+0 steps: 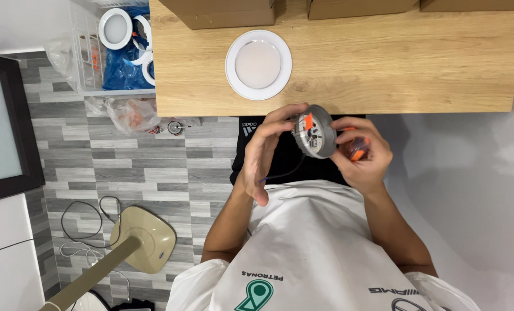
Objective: The person disassembles an LED downlight fixture by removing the diffuser cover and using a screwdriver to remove the LED circuit board from the metal housing.
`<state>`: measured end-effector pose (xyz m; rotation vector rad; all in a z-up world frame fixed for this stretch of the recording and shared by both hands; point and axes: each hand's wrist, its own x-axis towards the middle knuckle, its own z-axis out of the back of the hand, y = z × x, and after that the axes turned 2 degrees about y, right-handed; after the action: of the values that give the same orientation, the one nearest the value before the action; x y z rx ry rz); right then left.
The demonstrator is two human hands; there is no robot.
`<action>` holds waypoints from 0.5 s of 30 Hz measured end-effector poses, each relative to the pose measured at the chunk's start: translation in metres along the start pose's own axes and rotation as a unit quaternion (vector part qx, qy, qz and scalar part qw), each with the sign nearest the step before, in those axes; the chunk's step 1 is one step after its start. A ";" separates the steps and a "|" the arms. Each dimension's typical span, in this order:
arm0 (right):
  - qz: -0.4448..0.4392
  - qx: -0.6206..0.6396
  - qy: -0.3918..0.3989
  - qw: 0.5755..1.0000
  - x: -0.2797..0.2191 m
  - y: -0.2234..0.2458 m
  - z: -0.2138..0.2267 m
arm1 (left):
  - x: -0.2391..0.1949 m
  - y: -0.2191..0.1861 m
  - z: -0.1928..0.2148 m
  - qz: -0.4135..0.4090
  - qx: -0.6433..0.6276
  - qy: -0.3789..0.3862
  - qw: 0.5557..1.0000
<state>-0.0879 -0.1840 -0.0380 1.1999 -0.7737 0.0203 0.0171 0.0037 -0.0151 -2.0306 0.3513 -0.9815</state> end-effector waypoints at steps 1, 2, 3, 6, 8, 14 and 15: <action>-0.060 0.046 0.003 0.997 0.001 0.002 0.000 | 0.001 -0.005 -0.001 0.024 0.023 0.000 0.999; -0.060 0.045 0.003 0.997 0.000 0.002 0.000 | 0.002 -0.006 -0.001 0.024 0.022 0.001 0.999; -0.113 0.105 0.002 0.988 -0.001 0.003 0.000 | 0.002 -0.007 -0.001 0.027 0.039 0.000 0.999; -0.188 0.180 0.004 0.965 -0.008 -0.006 0.002 | 0.008 -0.018 -0.005 0.037 0.081 0.001 0.996; -0.211 0.197 0.007 0.958 -0.009 -0.008 0.002 | 0.013 -0.026 -0.007 0.044 0.105 0.002 0.993; -0.284 0.269 0.007 0.920 -0.009 -0.010 -0.003 | 0.024 -0.039 -0.006 0.033 0.204 0.058 0.977; -0.296 0.293 0.006 0.909 -0.008 -0.007 -0.003 | 0.023 -0.034 -0.005 0.023 0.243 0.040 0.969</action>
<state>-0.0892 -0.1807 -0.0480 1.9722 -0.3624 -0.2579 0.0253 0.0094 0.0249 -1.5355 0.1764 -1.0081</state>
